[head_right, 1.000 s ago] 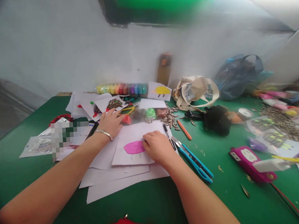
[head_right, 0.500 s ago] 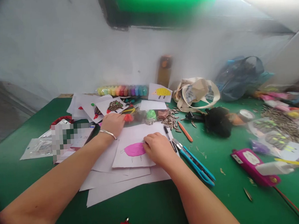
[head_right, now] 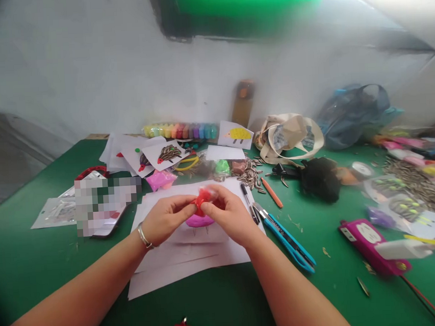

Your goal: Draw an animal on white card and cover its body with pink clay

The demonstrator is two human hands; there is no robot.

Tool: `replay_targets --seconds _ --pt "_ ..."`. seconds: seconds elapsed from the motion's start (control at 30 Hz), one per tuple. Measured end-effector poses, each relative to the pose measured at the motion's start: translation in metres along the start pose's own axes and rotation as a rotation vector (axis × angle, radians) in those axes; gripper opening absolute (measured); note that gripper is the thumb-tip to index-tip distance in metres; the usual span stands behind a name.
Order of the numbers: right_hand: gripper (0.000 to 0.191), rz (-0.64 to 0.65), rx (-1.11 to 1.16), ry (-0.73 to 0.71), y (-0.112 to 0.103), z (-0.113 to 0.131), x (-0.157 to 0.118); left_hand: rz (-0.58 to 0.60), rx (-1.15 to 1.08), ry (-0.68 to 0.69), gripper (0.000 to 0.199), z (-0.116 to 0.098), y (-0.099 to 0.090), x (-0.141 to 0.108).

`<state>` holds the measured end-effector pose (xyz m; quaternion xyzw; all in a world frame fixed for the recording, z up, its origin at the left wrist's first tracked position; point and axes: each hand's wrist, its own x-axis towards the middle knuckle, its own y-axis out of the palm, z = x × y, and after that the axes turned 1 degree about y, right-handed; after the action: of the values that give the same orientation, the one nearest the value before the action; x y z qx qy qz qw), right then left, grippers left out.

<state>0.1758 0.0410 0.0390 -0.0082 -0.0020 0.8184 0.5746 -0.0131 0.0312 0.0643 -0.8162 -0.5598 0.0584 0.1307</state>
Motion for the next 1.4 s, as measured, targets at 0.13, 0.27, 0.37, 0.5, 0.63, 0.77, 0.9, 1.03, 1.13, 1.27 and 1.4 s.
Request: replay_targets --seconds 0.13,0.27,0.37,0.5,0.63,0.77,0.9,1.03,1.13,1.27,1.4 --pt "0.022 0.008 0.081 0.056 0.008 0.0 -0.003 0.001 -0.135 -0.053 0.035 0.006 0.002 -0.008" --pt "0.017 -0.006 -0.003 0.092 0.016 0.0 -0.004 -0.028 -0.163 -0.111 0.035 0.011 0.002 -0.012" --pt "0.016 0.003 -0.045 0.12 0.02 0.003 -0.005 -0.038 -0.134 -0.112 0.027 0.013 0.005 -0.014" --pt "0.016 0.035 -0.043 0.111 0.021 0.005 -0.006 -0.089 -0.112 -0.114 0.023 0.014 0.006 -0.015" --pt "0.02 0.016 -0.047 0.101 0.021 0.002 -0.006 -0.144 -0.059 -0.128 0.024 0.016 0.004 -0.016" --pt "0.02 -0.034 -0.134 0.098 0.02 0.001 -0.005 -0.106 -0.063 -0.124 0.026 0.018 0.003 -0.016" --pt "0.02 -0.033 -0.234 0.111 0.019 0.001 -0.006 -0.067 -0.142 -0.092 0.028 0.02 0.003 -0.016" --pt "0.022 -0.004 -0.283 0.11 0.02 0.001 -0.008 -0.108 -0.085 -0.1 0.026 0.019 0.004 -0.018" --pt "0.021 -0.002 -0.253 0.121 0.022 0.003 -0.009 -0.106 -0.055 -0.096 0.023 0.016 0.003 -0.018" --pt "0.015 0.015 -0.156 0.097 0.021 0.008 -0.009 -0.122 -0.052 -0.085 0.024 0.014 0.0 -0.019" --pt "0.016 0.038 -0.102 0.088 0.021 0.012 -0.009 -0.128 -0.049 -0.067 0.023 0.014 0.0 -0.019"
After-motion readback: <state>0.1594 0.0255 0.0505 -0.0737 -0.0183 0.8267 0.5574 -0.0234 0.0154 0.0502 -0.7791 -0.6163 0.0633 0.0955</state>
